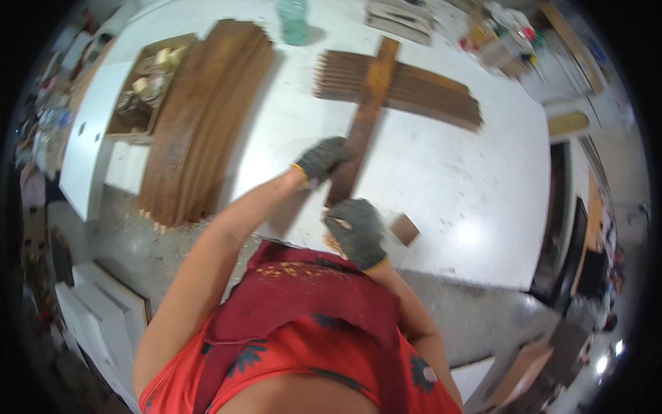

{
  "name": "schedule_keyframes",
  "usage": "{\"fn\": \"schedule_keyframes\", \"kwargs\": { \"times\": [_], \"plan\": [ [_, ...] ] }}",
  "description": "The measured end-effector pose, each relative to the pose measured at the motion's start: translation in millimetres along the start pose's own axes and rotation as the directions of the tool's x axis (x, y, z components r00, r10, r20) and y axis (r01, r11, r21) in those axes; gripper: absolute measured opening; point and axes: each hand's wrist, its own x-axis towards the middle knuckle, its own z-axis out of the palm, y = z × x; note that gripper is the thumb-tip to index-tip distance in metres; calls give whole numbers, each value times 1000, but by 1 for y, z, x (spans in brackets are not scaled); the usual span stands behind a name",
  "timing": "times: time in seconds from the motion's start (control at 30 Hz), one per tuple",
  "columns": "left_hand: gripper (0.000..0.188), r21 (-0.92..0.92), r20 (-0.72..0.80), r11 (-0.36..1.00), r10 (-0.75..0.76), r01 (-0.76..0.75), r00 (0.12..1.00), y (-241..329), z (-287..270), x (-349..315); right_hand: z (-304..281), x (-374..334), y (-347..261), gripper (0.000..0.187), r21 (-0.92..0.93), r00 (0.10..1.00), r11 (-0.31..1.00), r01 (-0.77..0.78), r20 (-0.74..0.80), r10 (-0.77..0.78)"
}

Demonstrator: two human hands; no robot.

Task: The person sands and wipes down wooden slats using a sanding block and a cloth, handling the slats individually at a workshop table.

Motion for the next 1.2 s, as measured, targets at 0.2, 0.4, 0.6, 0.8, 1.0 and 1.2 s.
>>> {"fn": "schedule_keyframes", "kwargs": {
  "times": [0.2,0.4,0.6,0.8,1.0,1.2],
  "plan": [
    [99,588,-395,733,630,-342,669,-16,57,9,-64,-19,29,13,199,859,973,-116,-472,199],
    [84,847,-268,515,629,-134,730,-55,73,25,-134,-63,118,17,544,584,773,-326,-527,618],
    [96,606,-453,794,381,-35,806,20,78,-19,-139,-89,151,24,-165,666,784,-598,-647,371],
    [92,506,-329,852,333,-133,884,40,45,-75,-136,-107,176,35,-693,883,555,-460,-425,201],
    [103,427,-304,884,337,-189,891,83,12,-193,-127,-96,162,40,-666,829,604,-438,-558,-15],
    [102,616,-440,786,385,-39,811,154,-40,-285,-134,-104,158,31,-734,858,617,-286,-482,-176]
  ]
}}
